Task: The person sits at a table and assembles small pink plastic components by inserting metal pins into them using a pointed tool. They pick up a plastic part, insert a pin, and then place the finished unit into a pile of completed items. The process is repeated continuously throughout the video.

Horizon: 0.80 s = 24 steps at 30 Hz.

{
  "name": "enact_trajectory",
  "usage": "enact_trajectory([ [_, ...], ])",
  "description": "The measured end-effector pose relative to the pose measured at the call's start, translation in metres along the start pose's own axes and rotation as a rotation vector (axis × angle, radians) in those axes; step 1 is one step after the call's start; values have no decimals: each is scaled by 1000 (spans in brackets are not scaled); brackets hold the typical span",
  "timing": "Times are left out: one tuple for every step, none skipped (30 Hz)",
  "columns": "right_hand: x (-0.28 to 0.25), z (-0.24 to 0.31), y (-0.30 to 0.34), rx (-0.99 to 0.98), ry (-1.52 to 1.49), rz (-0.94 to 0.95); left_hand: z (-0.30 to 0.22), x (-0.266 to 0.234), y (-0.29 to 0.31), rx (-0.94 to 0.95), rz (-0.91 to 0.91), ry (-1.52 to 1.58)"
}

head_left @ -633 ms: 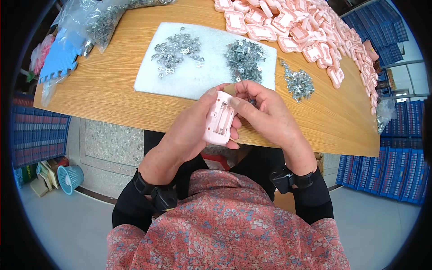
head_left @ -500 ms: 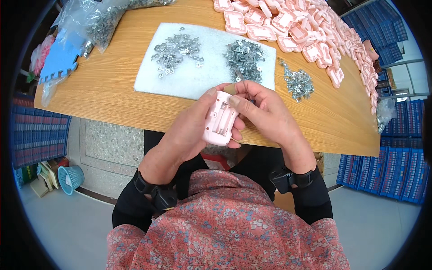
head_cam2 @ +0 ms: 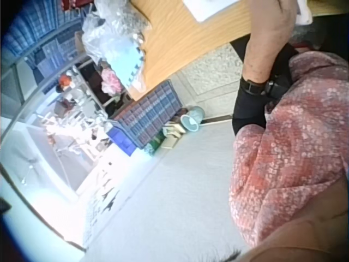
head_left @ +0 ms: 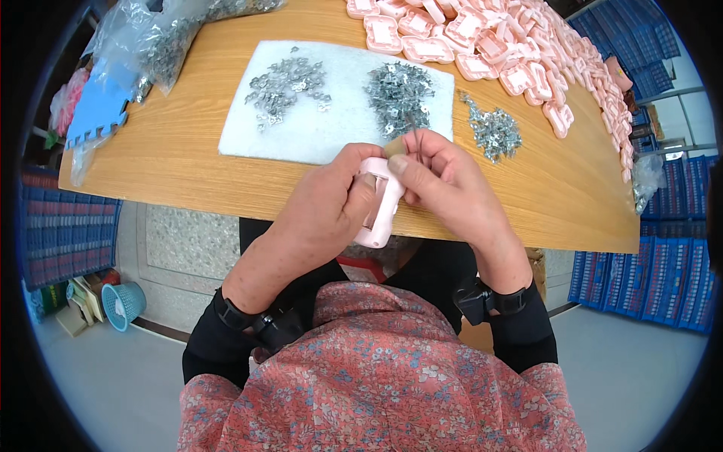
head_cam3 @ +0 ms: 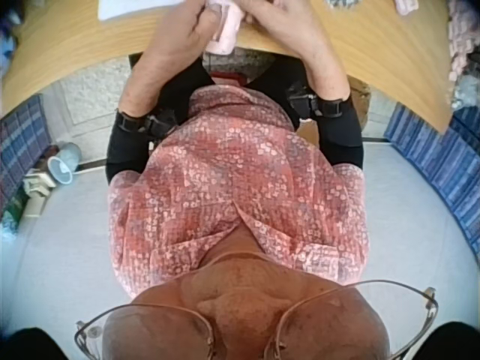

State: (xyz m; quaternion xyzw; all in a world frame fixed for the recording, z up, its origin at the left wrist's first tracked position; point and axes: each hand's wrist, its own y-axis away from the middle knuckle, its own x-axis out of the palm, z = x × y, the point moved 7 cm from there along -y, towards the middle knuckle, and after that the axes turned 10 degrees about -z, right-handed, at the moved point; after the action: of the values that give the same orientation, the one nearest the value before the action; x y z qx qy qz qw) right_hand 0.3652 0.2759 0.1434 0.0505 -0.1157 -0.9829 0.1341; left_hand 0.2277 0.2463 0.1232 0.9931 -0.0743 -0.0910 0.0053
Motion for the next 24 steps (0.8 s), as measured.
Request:
enact_trajectory([
  [1, 0, 1, 19, -97, 3, 10, 3, -1, -14, -19, 124],
  [-1, 2, 2, -4, -95, -14, 15, 5, -1, -29, -38, 248],
  [-4, 4, 3, -27, -97, -33, 22, 9, -1, -178, 41, 515],
  [-7, 5, 4, -50, -98, -52, 27, 11, 2, -331, 121, 780],
  [-8, 5, 4, -89, -52, -62, 30, 15, 5, -486, 201, 1044],
  [-9, 3, 4, -126, -4, -73, 28, 16, 6, -504, 233, 1091],
  [-9, 0, 4, -163, 44, -85, 27, 18, 7, -522, 265, 1139],
  [-8, -2, 3, -198, 56, -81, 25, 20, 9, -540, 298, 1186],
  [-7, -4, 2, -231, 70, -74, 26, 23, 11, -572, 317, 1243],
  [-6, -5, 2, -264, 84, -69, 26, 24, 11, -572, 329, 1260],
  [-5, -5, 3, -241, 75, -68, 26, 26, 12, -571, 340, 1277],
  [-3, -2, 4, -220, 67, -66, 25, 27, 12, -569, 350, 1293],
  [-3, -2, 4, -199, 58, -64, 26, 28, 12, -570, 364, 1314],
  [-3, -3, 4, -195, 57, -61, 27, 29, 12, -572, 378, 1335],
  [-4, -4, 3, -191, 56, -58, 27, 30, 12, -575, 392, 1357],
  [-5, -5, 2, -186, 55, -54, 26, 30, 12, -575, 394, 1358],
  [-5, -5, 2, -192, 60, -52, 25, 30, 12, -575, 396, 1360],
  [-5, -4, 2, -198, 66, -48, 25, 30, 12, -575, 396, 1364],
  [-6, -3, 1, -203, 73, -44, 26, 30, 12, -587, 399, 1367],
  [-6, -3, 1, -199, 83, -42, 28, 31, 11, -599, 401, 1371],
  [-6, -2, 1, -199, 93, -39, 28, 31, 12, -607, 404, 1373],
  [-6, -2, 2, -198, 104, -36, 27, 31, 13, -600, 396, 1371],
  [-6, -1, 3, -203, 107, -36, 26, 31, 14, -592, 388, 1369],
  [-6, -1, 3, -204, 109, -38, 25, 30, 13, -588, 381, 1368],
])
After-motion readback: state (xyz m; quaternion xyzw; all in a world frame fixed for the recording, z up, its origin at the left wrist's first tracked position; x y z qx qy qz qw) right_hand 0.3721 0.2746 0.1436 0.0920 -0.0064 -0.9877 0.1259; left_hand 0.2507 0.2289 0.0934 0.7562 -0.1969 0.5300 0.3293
